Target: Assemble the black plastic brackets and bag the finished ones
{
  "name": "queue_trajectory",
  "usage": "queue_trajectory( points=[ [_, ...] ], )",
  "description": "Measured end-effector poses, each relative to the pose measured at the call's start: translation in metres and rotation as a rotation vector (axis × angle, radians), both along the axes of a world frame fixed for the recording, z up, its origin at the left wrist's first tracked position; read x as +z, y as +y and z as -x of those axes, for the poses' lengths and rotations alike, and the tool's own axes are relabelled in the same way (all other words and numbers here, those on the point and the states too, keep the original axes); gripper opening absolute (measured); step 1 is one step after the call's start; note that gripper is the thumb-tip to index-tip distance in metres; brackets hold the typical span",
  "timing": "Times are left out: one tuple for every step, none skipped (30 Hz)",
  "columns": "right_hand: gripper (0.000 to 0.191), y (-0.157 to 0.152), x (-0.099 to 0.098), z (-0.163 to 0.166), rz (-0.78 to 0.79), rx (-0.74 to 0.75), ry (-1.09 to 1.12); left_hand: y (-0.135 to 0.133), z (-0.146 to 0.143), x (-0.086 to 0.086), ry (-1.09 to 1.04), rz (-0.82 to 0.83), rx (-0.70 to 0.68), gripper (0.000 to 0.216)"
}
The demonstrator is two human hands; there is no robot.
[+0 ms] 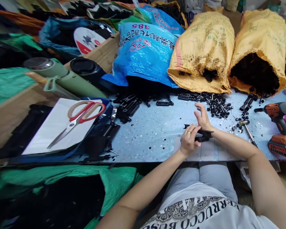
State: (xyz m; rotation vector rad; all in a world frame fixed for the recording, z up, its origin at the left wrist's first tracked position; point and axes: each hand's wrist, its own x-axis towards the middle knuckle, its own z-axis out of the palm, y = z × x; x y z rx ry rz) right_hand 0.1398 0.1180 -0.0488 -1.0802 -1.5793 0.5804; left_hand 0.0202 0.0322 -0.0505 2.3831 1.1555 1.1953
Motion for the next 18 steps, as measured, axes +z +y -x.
queue_trajectory(
  points=[
    [0.042,0.023,0.004,-0.002,-0.038,-0.039,-0.019,0.014,0.006,-0.006,0.063,-0.018,-0.001,0.094],
    [0.040,0.048,0.008,-0.006,-0.068,-0.082,-0.048,0.027,0.012,-0.011,0.130,-0.032,0.011,0.093],
    [0.039,0.074,0.012,-0.011,-0.087,-0.117,-0.098,0.038,0.017,-0.015,0.199,-0.036,0.044,0.091],
    [0.038,0.100,0.015,-0.018,-0.087,-0.152,-0.164,0.048,0.020,-0.018,0.273,-0.026,0.091,0.087],
    [0.035,0.126,0.016,-0.026,-0.060,-0.207,-0.224,0.056,0.021,-0.019,0.347,-0.002,0.142,0.083],
    [0.033,0.151,0.016,-0.034,-0.005,-0.271,-0.282,0.064,0.021,-0.019,0.414,0.032,0.187,0.078],
    [0.031,0.173,0.015,-0.043,0.080,-0.328,-0.345,0.072,0.021,-0.016,0.470,0.065,0.218,0.071],
    [0.030,0.193,0.013,-0.052,0.179,-0.378,-0.406,0.080,0.022,-0.013,0.511,0.093,0.238,0.063],
    [0.032,0.209,0.011,-0.060,0.274,-0.419,-0.455,0.090,0.025,-0.008,0.534,0.115,0.264,0.053],
    [0.034,0.222,0.008,-0.066,0.354,-0.445,-0.488,0.101,0.030,-0.003,0.543,0.139,0.304,0.043],
    [0.037,0.233,0.005,-0.072,0.414,-0.461,-0.506,0.113,0.039,0.002,0.543,0.164,0.355,0.036],
    [0.040,0.241,0.003,-0.076,0.453,-0.469,-0.510,0.125,0.051,0.006,0.537,0.210,0.440,0.033],
    [0.042,0.247,0.001,-0.078,0.476,-0.469,-0.506,0.138,0.067,0.008,0.545,0.276,0.512,0.035],
    [0.044,0.251,0.000,-0.080,0.489,-0.464,-0.502,0.150,0.083,0.009,0.556,0.337,0.580,0.038],
    [0.045,0.254,-0.001,-0.081,0.502,-0.458,-0.498,0.161,0.100,0.008,0.569,0.394,0.645,0.040],
    [0.046,0.256,-0.001,-0.082,0.510,-0.448,-0.490,0.170,0.116,0.006,0.578,0.444,0.672,0.041],
    [0.046,0.256,0.001,-0.082,0.511,-0.437,-0.478,0.177,0.130,0.003,0.576,0.483,0.678,0.042],
    [0.045,0.256,0.003,-0.082,0.507,-0.425,-0.468,0.181,0.140,0.000,0.565,0.504,0.675,0.041]
  ],
)
